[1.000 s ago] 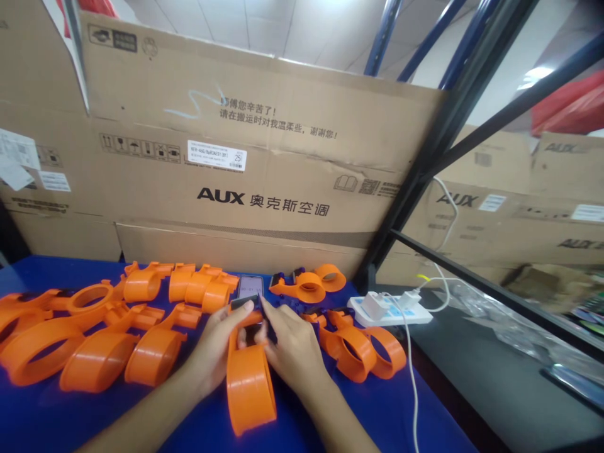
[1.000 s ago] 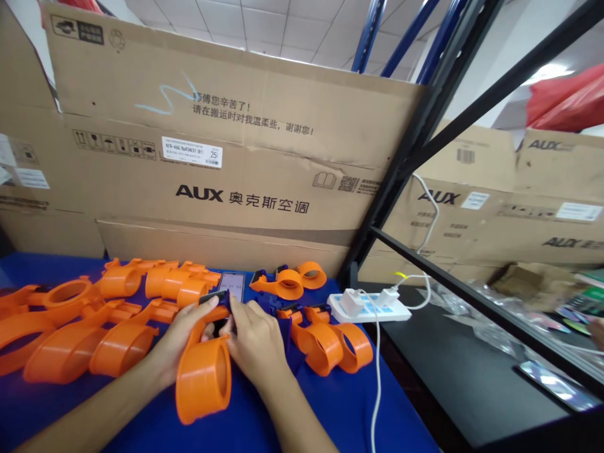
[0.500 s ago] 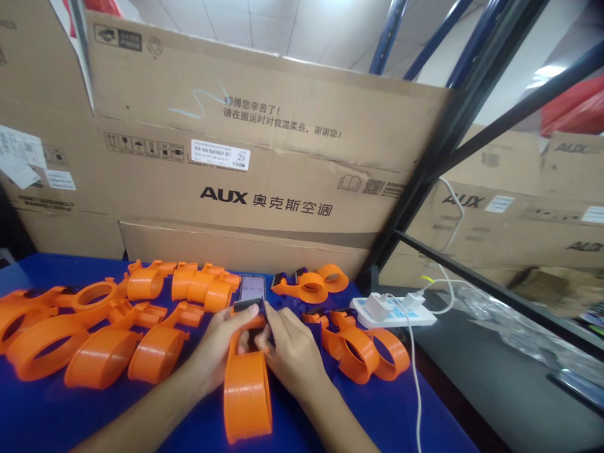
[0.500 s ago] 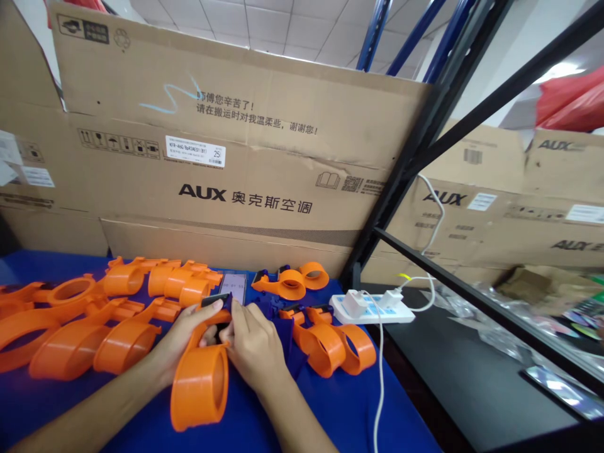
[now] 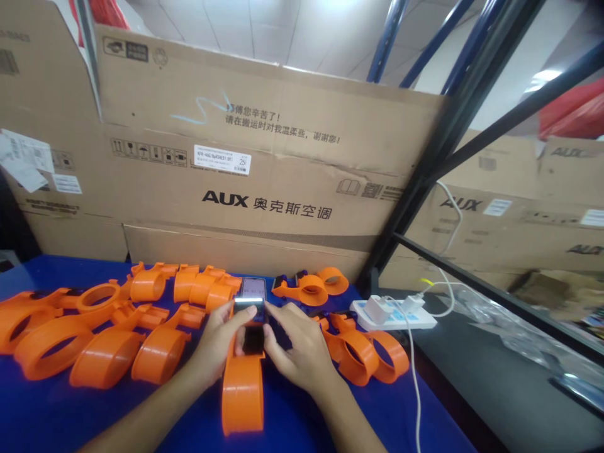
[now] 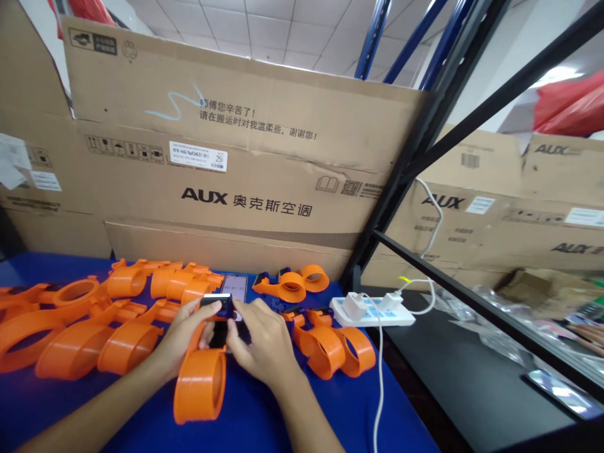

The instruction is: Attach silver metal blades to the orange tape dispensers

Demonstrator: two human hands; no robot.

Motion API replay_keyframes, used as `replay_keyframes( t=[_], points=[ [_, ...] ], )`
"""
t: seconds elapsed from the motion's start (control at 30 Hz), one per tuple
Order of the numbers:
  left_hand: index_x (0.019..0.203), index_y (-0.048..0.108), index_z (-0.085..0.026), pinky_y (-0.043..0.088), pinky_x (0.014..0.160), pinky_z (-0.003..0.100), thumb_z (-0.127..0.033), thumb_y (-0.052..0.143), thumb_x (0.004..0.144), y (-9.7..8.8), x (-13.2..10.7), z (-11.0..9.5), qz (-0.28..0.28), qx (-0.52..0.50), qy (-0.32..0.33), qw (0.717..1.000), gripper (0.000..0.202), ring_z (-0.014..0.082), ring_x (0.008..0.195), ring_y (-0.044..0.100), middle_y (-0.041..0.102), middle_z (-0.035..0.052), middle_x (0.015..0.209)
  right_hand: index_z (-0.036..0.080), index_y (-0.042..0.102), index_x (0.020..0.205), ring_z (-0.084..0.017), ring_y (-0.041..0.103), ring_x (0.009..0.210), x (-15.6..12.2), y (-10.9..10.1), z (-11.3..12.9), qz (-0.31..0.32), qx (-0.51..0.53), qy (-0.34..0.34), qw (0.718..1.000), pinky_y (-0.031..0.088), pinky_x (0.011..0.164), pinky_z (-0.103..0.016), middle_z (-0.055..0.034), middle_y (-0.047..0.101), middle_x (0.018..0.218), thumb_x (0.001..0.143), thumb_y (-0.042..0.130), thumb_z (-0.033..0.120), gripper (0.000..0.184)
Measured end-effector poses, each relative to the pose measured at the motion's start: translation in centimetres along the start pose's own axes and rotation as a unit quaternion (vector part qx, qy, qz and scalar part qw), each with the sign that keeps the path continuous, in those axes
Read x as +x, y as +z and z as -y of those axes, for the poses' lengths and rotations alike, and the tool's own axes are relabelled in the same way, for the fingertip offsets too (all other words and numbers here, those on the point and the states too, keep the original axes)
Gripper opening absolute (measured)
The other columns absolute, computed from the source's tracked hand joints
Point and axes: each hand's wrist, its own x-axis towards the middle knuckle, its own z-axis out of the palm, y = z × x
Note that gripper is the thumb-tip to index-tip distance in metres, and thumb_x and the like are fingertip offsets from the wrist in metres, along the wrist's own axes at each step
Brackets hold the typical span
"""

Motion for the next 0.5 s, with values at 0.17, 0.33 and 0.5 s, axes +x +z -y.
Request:
replay_keyframes(
  t=[0.17, 0.33, 0.5],
  points=[
    [0.08, 0.064, -0.018, 0.034, 0.041, 0.021, -0.049, 0.079, 0.081, 0.15, -0.28, 0.33, -0.004, 0.053, 0.026, 0.998, 0.034, 0.0088, 0.035, 0.044, 0.051, -0.0067, 0.043, 0.016, 0.066, 0.122, -0.022, 0.066, 0.077, -0.2, 0.09, 0.23, -0.019, 0.0, 0.018, 1.0, 0.057, 0.066, -0.034, -0.0092, 0.071, 0.088, 0.092, 0.064, 0.024, 0.031],
    [0.087, 0.067, -0.018, 0.035, 0.039, 0.021, -0.045, 0.078, 0.081, 0.32, -0.57, 0.19, 0.006, 0.091, 0.039, 0.995, 0.03, 0.0083, 0.034, 0.046, 0.061, -0.0038, 0.052, 0.016, 0.066, 0.113, -0.021, 0.062, 0.074, -0.35, 0.3, 0.36, -0.02, 0.0, 0.025, 0.999, 0.052, 0.058, -0.03, -0.0064, 0.067, 0.081, 0.089, 0.06, 0.02, 0.025],
    [0.087, 0.067, -0.018, 0.031, 0.038, 0.021, -0.045, 0.076, 0.083, 0.1, -0.49, 0.15, 0.017, 0.103, 0.042, 0.994, 0.028, 0.0082, 0.032, 0.043, 0.055, -0.006, 0.046, 0.016, 0.065, 0.114, -0.02, 0.06, 0.071, -0.32, 0.31, 0.59, -0.017, -0.001, 0.024, 1.0, 0.05, 0.057, -0.029, -0.0047, 0.064, 0.078, 0.089, 0.059, 0.019, 0.026]
  ],
)
